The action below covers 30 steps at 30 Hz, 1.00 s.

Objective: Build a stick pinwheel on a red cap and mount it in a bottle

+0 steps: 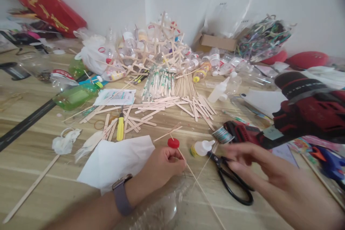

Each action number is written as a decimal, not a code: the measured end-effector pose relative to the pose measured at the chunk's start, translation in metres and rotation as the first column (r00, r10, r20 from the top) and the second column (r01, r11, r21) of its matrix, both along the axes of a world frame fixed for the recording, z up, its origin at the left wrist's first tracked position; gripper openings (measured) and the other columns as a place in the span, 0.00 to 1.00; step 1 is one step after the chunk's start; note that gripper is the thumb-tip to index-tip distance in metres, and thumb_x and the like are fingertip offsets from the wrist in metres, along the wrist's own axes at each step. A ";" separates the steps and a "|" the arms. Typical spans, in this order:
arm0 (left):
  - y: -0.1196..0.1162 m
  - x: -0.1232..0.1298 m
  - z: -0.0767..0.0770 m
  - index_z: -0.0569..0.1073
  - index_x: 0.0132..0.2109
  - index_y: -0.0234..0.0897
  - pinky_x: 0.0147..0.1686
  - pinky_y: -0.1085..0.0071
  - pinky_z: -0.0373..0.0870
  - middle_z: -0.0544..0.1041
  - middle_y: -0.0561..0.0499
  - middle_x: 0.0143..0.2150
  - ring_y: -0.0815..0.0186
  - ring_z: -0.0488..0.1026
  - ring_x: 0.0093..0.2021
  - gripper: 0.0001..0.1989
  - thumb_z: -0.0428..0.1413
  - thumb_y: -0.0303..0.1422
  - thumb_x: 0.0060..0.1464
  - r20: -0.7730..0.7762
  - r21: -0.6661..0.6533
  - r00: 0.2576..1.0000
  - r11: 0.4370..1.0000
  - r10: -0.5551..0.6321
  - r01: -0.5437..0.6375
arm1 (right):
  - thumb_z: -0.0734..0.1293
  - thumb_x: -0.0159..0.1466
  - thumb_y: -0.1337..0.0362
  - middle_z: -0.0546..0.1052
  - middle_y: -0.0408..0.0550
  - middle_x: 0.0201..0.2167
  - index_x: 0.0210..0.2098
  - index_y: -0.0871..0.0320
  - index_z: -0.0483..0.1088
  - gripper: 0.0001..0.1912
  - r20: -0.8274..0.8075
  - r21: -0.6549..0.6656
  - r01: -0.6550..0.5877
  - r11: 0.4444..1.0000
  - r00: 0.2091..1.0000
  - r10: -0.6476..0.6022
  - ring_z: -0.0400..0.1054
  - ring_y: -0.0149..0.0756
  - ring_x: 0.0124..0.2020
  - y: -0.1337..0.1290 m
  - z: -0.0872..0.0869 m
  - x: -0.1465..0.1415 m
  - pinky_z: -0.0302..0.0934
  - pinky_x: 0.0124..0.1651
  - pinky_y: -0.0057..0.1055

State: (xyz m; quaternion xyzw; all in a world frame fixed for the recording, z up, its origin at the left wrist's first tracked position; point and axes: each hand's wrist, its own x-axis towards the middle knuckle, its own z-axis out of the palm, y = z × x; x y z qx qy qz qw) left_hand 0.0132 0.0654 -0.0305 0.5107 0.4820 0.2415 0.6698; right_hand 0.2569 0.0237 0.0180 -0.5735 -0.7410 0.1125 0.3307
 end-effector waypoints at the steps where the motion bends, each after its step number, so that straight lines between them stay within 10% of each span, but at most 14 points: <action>1: 0.000 0.000 0.000 0.70 0.27 0.35 0.23 0.73 0.46 0.62 0.59 0.19 0.73 0.54 0.21 0.06 0.56 0.34 0.46 -0.009 0.002 1.000 1.000 0.001 -0.001 | 0.68 0.63 0.56 0.76 0.52 0.44 0.47 0.52 0.71 0.14 0.045 -0.022 -0.022 1.000 0.999 0.022 0.73 0.43 0.42 0.011 -0.005 -0.006 0.71 0.41 0.41; 7: 0.002 0.000 0.003 0.70 0.27 0.35 0.23 0.73 0.46 0.61 0.60 0.19 0.73 0.53 0.21 0.06 0.56 0.34 0.47 -0.002 0.028 1.000 1.000 -0.009 0.009 | 0.72 0.54 0.65 0.77 0.55 0.45 0.46 0.54 0.71 0.19 0.166 -0.099 -0.098 0.990 0.980 0.114 0.71 0.55 0.47 0.045 -0.035 -0.038 0.65 0.48 0.54; 13: 0.002 0.000 0.005 0.69 0.26 0.36 0.23 0.73 0.45 0.60 0.60 0.19 0.73 0.53 0.21 0.07 0.55 0.35 0.46 -0.035 0.013 0.999 1.000 -0.009 0.010 | 0.67 0.61 0.61 0.78 0.50 0.43 0.40 0.52 0.67 0.08 0.000 -0.191 -0.149 0.970 0.988 0.152 0.73 0.47 0.45 0.036 -0.023 -0.041 0.68 0.44 0.42; 18: 0.002 0.000 0.002 0.71 0.28 0.35 0.23 0.73 0.46 0.61 0.60 0.19 0.72 0.53 0.21 0.06 0.56 0.35 0.45 -0.041 -0.004 0.999 1.000 0.002 -0.002 | 0.65 0.62 0.47 0.79 0.47 0.35 0.45 0.51 0.70 0.18 -0.201 -0.181 -0.230 0.956 0.960 0.193 0.75 0.43 0.34 0.025 -0.017 -0.032 0.68 0.33 0.32; 30: 0.003 0.001 0.006 0.71 0.27 0.35 0.24 0.73 0.48 0.63 0.59 0.20 0.73 0.55 0.22 0.06 0.57 0.34 0.46 -0.025 -0.010 0.999 1.000 0.023 -0.023 | 0.73 0.55 0.52 0.74 0.42 0.29 0.38 0.51 0.69 0.15 -0.493 -0.379 -0.017 0.925 0.850 -0.186 0.65 0.35 0.26 0.017 -0.024 -0.026 0.61 0.27 0.27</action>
